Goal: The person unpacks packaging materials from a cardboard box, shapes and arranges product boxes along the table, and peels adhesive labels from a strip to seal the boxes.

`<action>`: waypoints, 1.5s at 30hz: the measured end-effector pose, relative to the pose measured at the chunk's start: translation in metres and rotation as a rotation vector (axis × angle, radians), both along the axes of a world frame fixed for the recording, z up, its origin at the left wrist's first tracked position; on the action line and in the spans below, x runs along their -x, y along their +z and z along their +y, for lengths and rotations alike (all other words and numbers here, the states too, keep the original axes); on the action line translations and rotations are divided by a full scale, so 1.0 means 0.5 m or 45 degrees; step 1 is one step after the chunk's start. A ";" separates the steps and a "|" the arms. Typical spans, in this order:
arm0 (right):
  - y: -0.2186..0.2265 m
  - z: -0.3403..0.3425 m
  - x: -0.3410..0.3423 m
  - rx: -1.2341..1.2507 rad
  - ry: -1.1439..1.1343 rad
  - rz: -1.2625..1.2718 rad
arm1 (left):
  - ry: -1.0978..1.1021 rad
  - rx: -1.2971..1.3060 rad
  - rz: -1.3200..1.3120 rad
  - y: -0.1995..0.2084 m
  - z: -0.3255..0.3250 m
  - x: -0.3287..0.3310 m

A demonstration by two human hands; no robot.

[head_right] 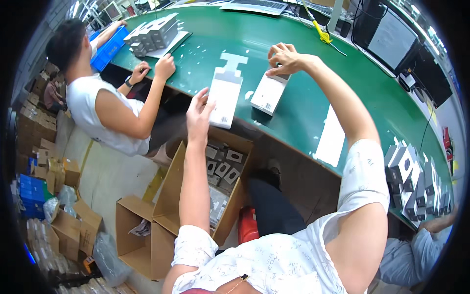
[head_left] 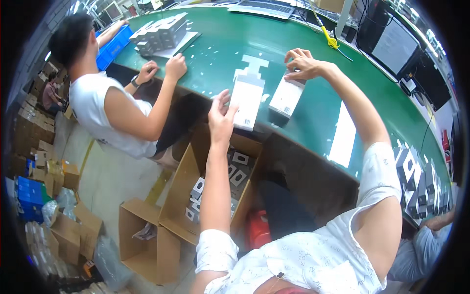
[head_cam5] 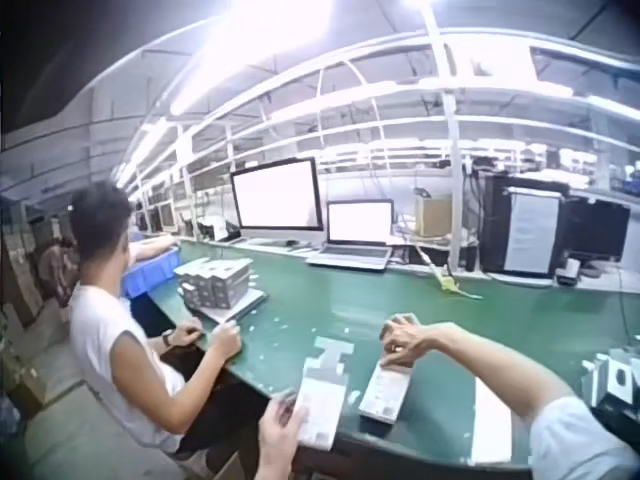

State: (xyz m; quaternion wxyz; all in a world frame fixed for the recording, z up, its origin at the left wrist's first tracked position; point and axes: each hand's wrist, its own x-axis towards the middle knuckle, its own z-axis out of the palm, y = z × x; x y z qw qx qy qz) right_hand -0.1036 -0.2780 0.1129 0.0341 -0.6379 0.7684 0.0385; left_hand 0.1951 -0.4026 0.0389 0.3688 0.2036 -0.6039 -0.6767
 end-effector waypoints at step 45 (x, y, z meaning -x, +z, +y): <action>-1.435 -0.245 -1.337 -1.136 -0.335 -1.094 | 2.102 -1.936 -1.089 -1.256 0.258 -0.742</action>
